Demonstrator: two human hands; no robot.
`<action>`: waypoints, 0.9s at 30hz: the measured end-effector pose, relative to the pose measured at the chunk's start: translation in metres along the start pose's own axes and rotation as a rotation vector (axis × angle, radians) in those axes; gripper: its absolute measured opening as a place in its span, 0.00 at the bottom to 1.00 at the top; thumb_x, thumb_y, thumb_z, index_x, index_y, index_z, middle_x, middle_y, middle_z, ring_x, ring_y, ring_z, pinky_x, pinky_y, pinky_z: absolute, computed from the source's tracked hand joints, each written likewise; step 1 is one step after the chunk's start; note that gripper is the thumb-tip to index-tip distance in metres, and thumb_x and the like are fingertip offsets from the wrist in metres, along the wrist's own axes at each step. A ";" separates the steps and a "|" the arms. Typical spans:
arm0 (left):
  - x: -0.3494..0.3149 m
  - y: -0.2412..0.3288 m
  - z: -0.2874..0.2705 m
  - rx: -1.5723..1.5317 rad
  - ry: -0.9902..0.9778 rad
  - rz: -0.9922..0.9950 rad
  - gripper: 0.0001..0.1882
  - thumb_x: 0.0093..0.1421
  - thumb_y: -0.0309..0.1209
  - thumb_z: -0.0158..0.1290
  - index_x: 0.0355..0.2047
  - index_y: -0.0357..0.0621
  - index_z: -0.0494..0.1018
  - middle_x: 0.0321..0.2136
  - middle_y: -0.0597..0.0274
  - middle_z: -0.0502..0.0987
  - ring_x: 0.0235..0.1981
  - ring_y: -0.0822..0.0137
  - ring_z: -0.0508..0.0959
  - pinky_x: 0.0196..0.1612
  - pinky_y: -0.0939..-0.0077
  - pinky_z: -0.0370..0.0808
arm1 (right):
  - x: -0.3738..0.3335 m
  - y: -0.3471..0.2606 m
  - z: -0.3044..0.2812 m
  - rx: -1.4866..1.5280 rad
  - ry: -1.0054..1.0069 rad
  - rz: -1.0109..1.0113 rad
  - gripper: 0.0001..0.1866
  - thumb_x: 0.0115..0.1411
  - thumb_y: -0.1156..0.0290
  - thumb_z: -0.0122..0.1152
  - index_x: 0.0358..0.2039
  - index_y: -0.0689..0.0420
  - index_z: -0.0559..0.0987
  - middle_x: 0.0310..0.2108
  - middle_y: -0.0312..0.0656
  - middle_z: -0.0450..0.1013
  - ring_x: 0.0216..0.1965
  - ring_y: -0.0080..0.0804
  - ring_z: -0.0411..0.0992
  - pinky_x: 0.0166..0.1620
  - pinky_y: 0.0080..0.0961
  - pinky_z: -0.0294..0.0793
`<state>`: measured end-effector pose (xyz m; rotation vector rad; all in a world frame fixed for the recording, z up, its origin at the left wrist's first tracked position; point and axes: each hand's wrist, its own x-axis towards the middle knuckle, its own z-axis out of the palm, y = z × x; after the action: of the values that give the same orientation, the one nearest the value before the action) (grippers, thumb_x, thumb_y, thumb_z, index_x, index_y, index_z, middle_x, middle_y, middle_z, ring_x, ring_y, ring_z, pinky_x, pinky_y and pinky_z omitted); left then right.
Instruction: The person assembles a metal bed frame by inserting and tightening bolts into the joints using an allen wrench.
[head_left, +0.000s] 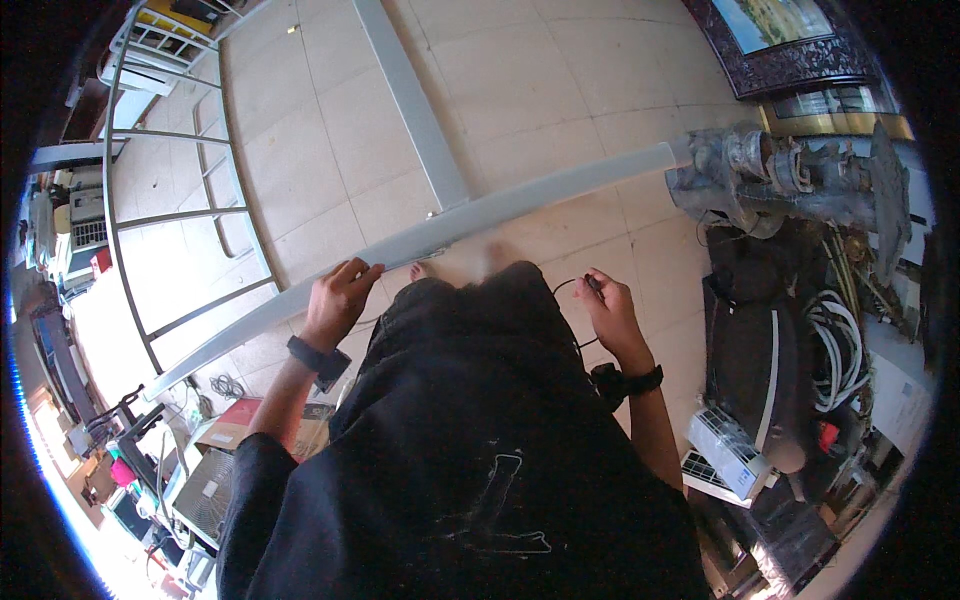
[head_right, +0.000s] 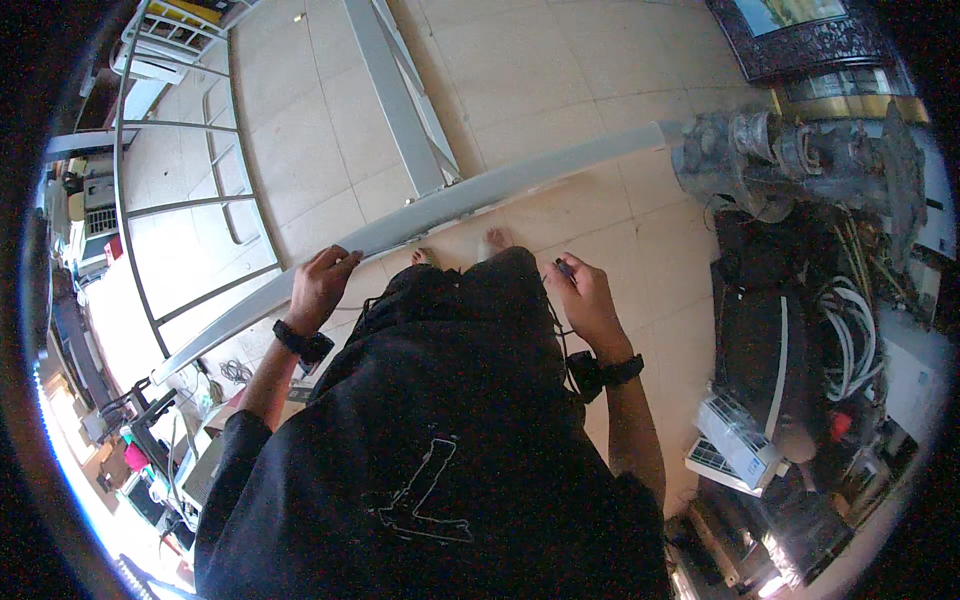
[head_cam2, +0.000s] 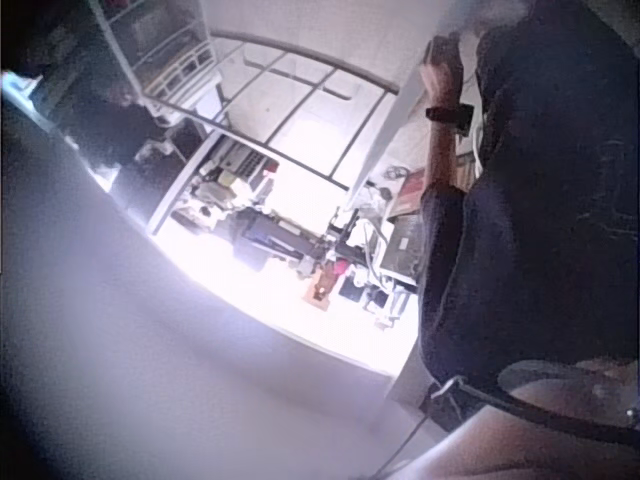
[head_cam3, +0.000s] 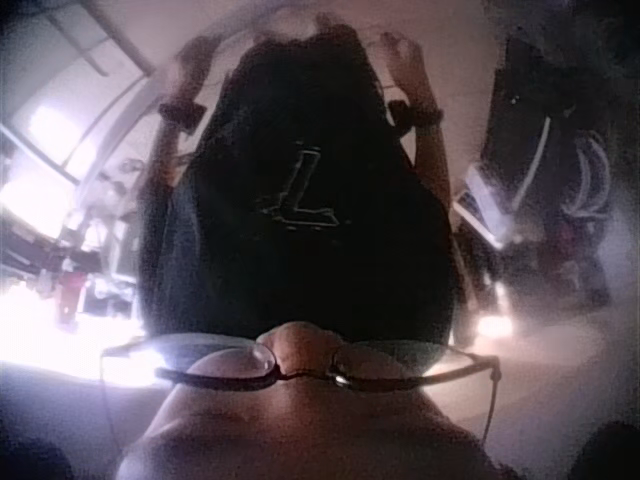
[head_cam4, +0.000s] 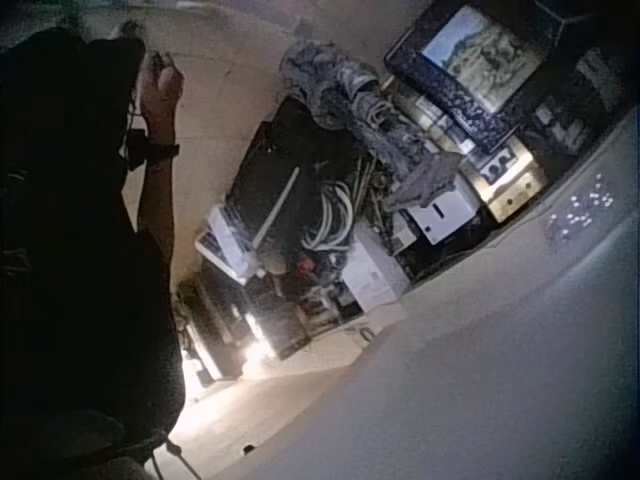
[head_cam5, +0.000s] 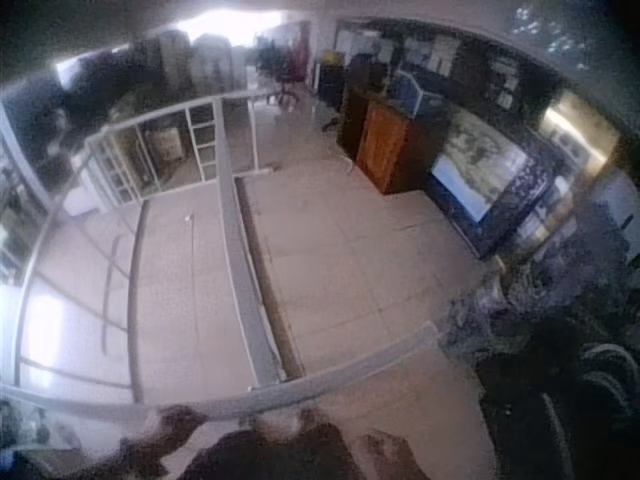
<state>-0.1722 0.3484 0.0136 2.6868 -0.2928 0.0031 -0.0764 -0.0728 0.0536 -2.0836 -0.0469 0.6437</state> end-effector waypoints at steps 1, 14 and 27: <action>0.000 0.002 0.004 -0.006 0.026 -0.029 0.12 0.57 0.22 0.59 0.42 0.47 0.82 0.30 0.60 0.76 0.31 0.60 0.81 0.31 0.67 0.80 | -0.002 0.006 0.000 -0.001 0.018 -0.006 0.16 0.70 0.64 0.57 0.34 0.67 0.77 0.25 0.43 0.76 0.26 0.25 0.69 0.33 0.27 0.69; -0.016 -0.001 0.024 -0.062 0.118 -0.139 0.08 0.58 0.23 0.59 0.38 0.48 0.81 0.32 0.62 0.78 0.30 0.60 0.82 0.31 0.66 0.80 | 0.002 0.027 0.000 -0.008 0.047 -0.143 0.15 0.69 0.66 0.57 0.30 0.66 0.76 0.23 0.47 0.74 0.25 0.32 0.70 0.32 0.31 0.69; -0.003 0.019 0.030 0.050 0.150 -0.122 0.05 0.59 0.27 0.58 0.32 0.43 0.73 0.31 0.57 0.72 0.32 0.53 0.78 0.32 0.58 0.76 | -0.005 0.012 0.012 0.042 -0.051 -0.065 0.13 0.70 0.68 0.53 0.32 0.65 0.75 0.25 0.36 0.72 0.29 0.21 0.67 0.36 0.23 0.68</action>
<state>-0.1804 0.3193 -0.0054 2.7315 -0.0834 0.1762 -0.0887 -0.0716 0.0403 -2.0169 -0.1282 0.6524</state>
